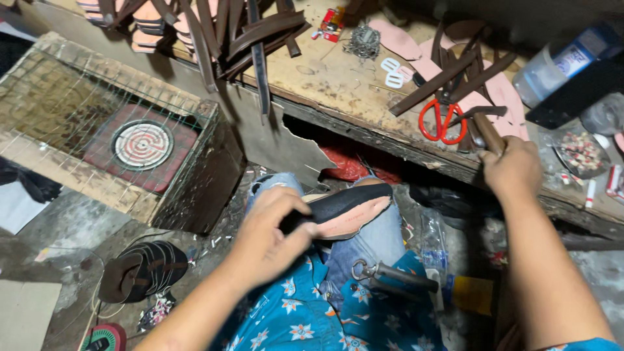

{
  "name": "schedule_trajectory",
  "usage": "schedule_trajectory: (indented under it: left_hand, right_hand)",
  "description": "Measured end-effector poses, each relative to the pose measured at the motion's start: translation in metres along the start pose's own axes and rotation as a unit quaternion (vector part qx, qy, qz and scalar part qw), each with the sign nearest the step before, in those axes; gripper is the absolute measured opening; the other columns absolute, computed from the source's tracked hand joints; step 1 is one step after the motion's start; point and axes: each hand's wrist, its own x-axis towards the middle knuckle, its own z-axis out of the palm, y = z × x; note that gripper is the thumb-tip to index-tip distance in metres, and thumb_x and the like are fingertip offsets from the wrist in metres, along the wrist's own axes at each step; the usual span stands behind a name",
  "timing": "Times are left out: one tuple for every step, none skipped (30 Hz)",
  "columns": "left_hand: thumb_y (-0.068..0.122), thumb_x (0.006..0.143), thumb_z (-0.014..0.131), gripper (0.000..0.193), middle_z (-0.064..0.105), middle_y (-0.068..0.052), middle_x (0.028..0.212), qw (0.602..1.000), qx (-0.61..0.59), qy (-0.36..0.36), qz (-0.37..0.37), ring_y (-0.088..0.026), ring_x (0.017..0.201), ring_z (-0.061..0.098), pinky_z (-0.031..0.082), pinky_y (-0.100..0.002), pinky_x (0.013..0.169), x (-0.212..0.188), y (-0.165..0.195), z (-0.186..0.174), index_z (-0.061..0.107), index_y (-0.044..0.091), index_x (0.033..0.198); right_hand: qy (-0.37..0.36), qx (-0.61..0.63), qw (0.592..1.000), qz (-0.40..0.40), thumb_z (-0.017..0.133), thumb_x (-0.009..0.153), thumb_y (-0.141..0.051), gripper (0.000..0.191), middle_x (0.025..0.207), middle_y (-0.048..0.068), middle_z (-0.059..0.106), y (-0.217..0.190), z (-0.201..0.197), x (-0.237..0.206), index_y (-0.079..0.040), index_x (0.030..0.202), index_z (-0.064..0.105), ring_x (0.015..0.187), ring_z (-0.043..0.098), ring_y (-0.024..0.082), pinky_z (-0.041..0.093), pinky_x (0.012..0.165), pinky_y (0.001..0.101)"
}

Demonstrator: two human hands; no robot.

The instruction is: The person uses pliers to trim and smooth the edges of a sandal sole while seated. They repeatedly reposition the sandal and use the pliers to remove excess material along the perimeter, then place the sandal aside.

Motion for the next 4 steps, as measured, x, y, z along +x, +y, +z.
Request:
schedule_trajectory:
  left_hand:
    - [0.021, 0.085, 0.077, 0.023, 0.072, -0.013, 0.11, 0.998, -0.059, 0.004, 0.007, -0.028, 0.114, 0.068, 0.05, -0.04, 0.105, -0.002, 0.013, 0.0, 0.067, 0.006, 0.1]
    - [0.017, 0.087, 0.073, 0.021, 0.072, -0.013, 0.11, 0.989, -0.134, -0.037, 0.047, -0.026, 0.113, 0.068, 0.042, -0.04, 0.116, -0.009, 0.026, 0.0, 0.066, 0.006, 0.104]
    - [0.012, 0.09, 0.068, 0.02, 0.073, -0.012, 0.111, 0.971, -0.208, -0.077, 0.086, -0.023, 0.113, 0.069, 0.033, -0.039, 0.126, -0.021, 0.04, 0.001, 0.065, 0.007, 0.108]
    - [0.012, 0.09, 0.068, 0.02, 0.073, -0.012, 0.111, 0.972, -0.207, -0.071, 0.08, -0.023, 0.113, 0.069, 0.033, -0.039, 0.126, -0.035, 0.058, 0.009, 0.065, 0.007, 0.108]
  right_hand:
    - [0.006, 0.005, 1.0, 0.002, 0.08, 0.092, -0.033, 0.047, 0.122, 0.027, 0.062, -0.002, -0.001, 0.002, -0.005, 0.128, 0.069, 0.11, 0.06, 0.047, 0.048, 0.091, 0.0563]
    - [0.01, 0.009, 1.0, 0.002, 0.08, 0.093, -0.033, 0.047, 0.123, 0.026, 0.062, -0.004, 0.0, 0.002, -0.006, 0.129, 0.07, 0.111, 0.059, 0.047, 0.048, 0.091, 0.0569]
    - [0.049, -0.012, 0.998, -0.03, 0.081, 0.092, -0.032, 0.044, 0.124, 0.025, 0.062, -0.006, 0.001, 0.0, -0.006, 0.126, 0.07, 0.114, 0.058, 0.046, 0.047, 0.094, 0.0555]
    - [0.088, -0.032, 0.994, -0.061, 0.082, 0.091, -0.031, 0.042, 0.125, 0.024, 0.063, -0.007, 0.004, -0.003, -0.005, 0.123, 0.071, 0.116, 0.056, 0.045, 0.046, 0.096, 0.0541]
